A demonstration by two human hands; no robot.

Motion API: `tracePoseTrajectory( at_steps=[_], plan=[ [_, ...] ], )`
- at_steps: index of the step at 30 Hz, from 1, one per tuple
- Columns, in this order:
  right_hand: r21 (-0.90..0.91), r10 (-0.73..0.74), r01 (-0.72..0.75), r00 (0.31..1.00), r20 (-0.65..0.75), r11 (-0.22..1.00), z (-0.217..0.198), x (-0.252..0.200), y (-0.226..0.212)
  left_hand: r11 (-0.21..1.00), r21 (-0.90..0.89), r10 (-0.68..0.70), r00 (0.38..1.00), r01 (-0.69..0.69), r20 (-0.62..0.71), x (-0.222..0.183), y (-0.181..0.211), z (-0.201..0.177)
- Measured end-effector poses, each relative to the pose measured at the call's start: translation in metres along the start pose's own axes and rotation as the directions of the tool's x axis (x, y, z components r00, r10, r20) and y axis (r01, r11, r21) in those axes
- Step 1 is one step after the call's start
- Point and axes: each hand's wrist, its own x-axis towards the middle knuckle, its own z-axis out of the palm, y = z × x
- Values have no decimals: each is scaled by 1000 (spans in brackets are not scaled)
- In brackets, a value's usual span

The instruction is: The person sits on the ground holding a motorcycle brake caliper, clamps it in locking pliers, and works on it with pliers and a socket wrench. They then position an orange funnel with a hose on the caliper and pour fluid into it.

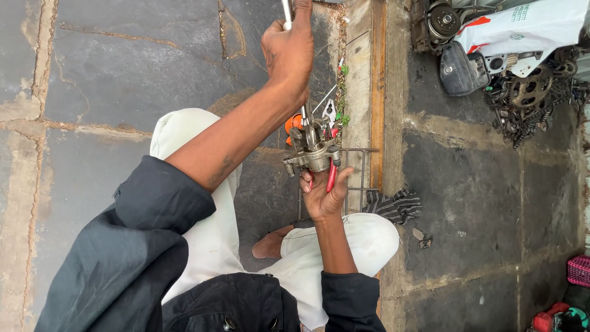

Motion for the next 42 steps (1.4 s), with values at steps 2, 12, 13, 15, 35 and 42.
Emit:
tracePoseTrajectory(
  at_steps=[2,12,13,15,35,42],
  plan=[
    [-10,10,-10,1000,10,1000,-9,1,-1,999,26,27,999,-26,-35,-1,-4,2],
    [22,140,-142,988,61,990,6,-1,-24,983,-72,146,489,-168,860,-31,57,-8],
    [30,166,-168,985,52,985,17,-1,-25,993,-105,118,361,-57,925,-34,66,-12],
    [-16,184,-184,982,32,983,31,2,-24,990,-123,139,306,-72,942,-37,62,-10],
    [-493,-274,188,956,-108,850,59,-8,9,627,138,652,613,-767,446,-5,-18,1],
    [-736,-401,260,916,-17,625,62,12,39,655,242,686,697,-716,209,-16,-16,0]
  ],
)
